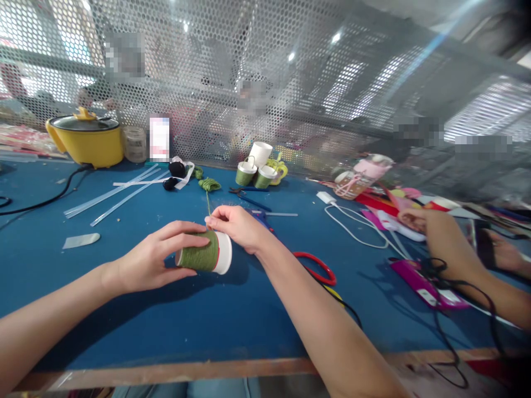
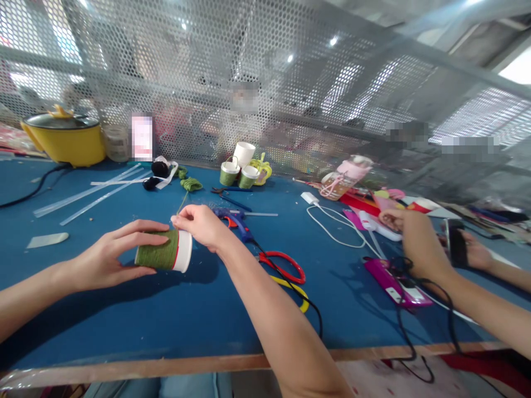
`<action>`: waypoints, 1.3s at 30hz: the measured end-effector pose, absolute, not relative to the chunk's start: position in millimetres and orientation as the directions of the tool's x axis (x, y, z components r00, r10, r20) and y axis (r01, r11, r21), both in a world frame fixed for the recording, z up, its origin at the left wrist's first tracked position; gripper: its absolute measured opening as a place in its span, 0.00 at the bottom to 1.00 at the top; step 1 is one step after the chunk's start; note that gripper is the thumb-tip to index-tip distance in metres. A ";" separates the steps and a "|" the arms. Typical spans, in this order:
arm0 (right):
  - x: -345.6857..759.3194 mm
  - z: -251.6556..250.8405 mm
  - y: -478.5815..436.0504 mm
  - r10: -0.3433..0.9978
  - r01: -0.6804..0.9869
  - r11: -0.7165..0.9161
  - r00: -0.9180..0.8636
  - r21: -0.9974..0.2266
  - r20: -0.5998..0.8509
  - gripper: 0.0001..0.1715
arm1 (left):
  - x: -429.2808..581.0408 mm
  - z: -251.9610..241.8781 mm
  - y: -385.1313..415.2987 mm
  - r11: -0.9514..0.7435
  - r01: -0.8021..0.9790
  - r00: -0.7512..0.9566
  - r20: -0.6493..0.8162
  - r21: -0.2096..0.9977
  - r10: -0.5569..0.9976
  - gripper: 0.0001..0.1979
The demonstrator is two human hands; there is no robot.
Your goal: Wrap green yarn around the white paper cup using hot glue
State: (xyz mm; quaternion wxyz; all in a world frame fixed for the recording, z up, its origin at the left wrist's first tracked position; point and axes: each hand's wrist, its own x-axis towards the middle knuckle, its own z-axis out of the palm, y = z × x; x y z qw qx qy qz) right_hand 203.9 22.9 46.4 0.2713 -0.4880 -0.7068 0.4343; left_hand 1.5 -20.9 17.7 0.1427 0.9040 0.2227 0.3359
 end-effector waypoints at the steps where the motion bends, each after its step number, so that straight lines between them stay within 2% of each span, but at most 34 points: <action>1: 204.0 46.2 23.0 0.925 0.457 0.148 -0.378 -0.877 -0.041 0.17 | 1.7 17.9 -21.0 -0.862 0.307 0.677 0.544 0.403 0.496 0.20; 11: 205.0 46.2 22.0 0.920 0.487 0.156 -0.388 -0.859 -0.053 0.13 | 3.3 19.4 -20.5 -0.883 0.304 0.690 0.555 0.358 0.464 0.19; 18: 206.0 48.7 23.5 0.902 0.483 0.160 -0.427 -0.861 -0.071 0.15 | 3.3 16.6 -21.7 -0.882 0.299 0.693 0.553 0.364 0.462 0.19; 21: 204.9 49.8 26.6 0.902 0.458 0.130 -0.423 -0.880 -0.087 0.15 | 3.7 16.5 -20.5 -0.857 0.299 0.670 0.547 0.420 0.502 0.20; 25: 205.2 53.1 31.0 0.957 0.438 -0.019 -0.253 -0.899 -0.144 0.21 | 4.8 15.8 -16.4 -0.795 0.293 0.585 0.558 0.531 0.588 0.21; 27: 208.3 56.3 29.4 0.959 0.429 -0.065 -0.224 -0.901 -0.176 0.26 | 5.4 14.3 -14.3 -0.762 0.273 0.546 0.557 0.588 0.626 0.21; 30: 215.2 61.8 20.3 0.919 0.374 -0.075 -0.334 -0.924 -0.210 0.29 | 6.2 11.2 -11.9 -0.714 0.229 0.504 0.546 0.662 0.669 0.22; 33: 220.3 63.4 8.1 0.855 0.297 -0.087 -0.468 -0.951 -0.225 0.26 | 6.7 9.2 -11.5 -0.681 0.195 0.482 0.536 0.706 0.693 0.22; 36: 221.6 57.1 -0.3 0.860 0.276 -0.071 -0.471 -0.959 -0.199 0.25 | 7.4 8.6 -12.9 -0.637 0.191 0.490 0.490 0.747 0.721 0.24; 39: 221.6 47.0 -4.4 0.884 0.282 0.019 -0.453 -0.959 -0.115 0.25 | 8.6 8.9 -14.3 -0.486 0.179 0.507 0.343 0.855 0.791 0.29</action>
